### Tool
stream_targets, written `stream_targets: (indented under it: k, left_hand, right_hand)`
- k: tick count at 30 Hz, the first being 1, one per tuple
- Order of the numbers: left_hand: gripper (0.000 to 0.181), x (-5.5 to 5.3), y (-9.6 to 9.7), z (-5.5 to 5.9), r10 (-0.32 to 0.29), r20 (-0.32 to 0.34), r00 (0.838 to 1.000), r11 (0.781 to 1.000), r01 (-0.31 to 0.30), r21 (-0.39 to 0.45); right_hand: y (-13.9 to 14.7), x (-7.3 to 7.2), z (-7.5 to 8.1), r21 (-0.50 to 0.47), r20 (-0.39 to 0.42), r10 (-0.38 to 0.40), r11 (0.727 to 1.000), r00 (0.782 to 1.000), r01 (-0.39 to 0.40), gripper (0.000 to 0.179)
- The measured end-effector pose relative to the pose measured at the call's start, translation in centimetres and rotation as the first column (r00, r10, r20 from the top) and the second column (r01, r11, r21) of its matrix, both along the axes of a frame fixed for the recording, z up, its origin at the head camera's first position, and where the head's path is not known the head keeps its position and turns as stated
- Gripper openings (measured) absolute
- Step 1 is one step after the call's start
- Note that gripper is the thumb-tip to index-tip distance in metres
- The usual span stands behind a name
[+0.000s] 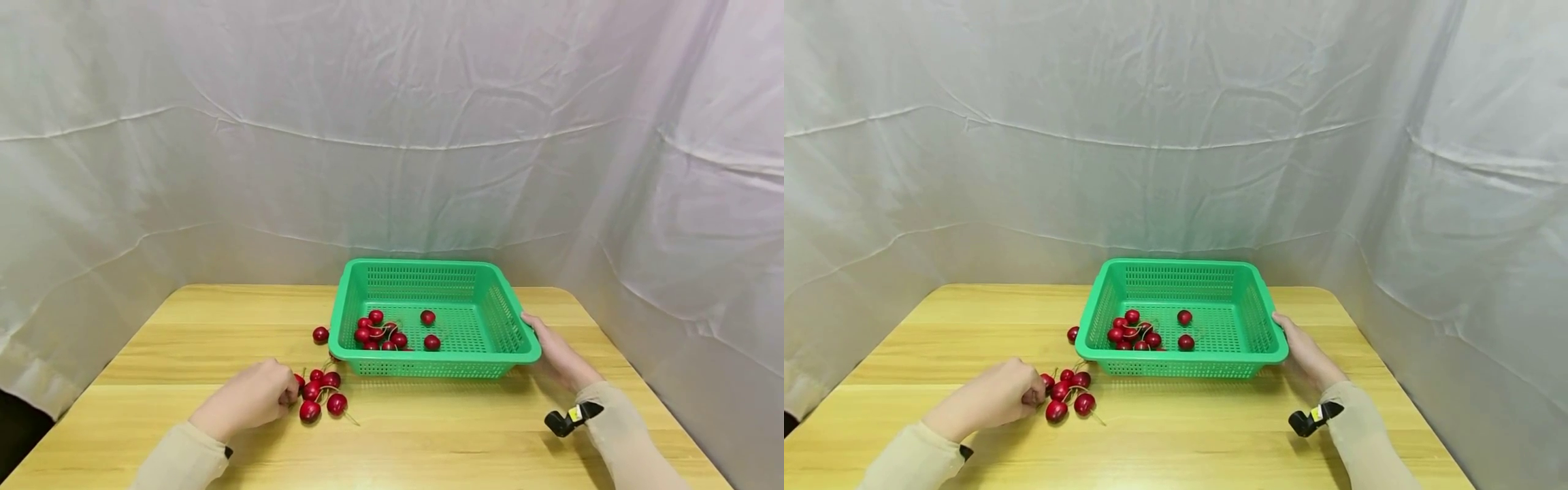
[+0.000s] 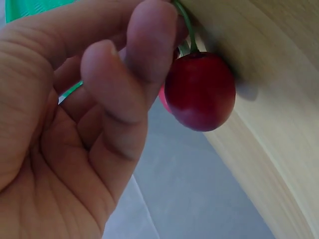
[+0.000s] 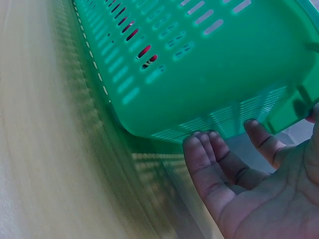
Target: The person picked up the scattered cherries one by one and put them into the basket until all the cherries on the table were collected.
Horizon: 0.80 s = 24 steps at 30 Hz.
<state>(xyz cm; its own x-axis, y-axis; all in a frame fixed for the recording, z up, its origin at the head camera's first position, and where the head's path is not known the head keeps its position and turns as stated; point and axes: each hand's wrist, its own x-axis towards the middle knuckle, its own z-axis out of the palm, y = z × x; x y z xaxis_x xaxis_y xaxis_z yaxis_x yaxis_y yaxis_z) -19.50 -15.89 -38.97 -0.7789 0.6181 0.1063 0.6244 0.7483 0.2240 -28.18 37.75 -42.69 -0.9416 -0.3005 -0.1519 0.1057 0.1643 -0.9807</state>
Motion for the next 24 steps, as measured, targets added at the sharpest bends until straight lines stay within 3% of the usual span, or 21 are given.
stream_targets:
  k: [4,24]
  left_hand:
    - [0.031,-0.19,-0.22,-0.14,-0.02,-0.005,1.0,1.0,0.02,0.001]
    - [0.04,0.03,0.12,-0.33,0.028,0.004,1.0,0.999,-0.028,-0.017]
  right_hand:
    - [0.01,0.05,-0.09,-0.014,-0.012,0.002,1.0,1.0,-0.002,0.076]
    - [0.01,0.03,-0.06,0.001,-0.034,0.007,1.0,0.999,-0.007,0.078]
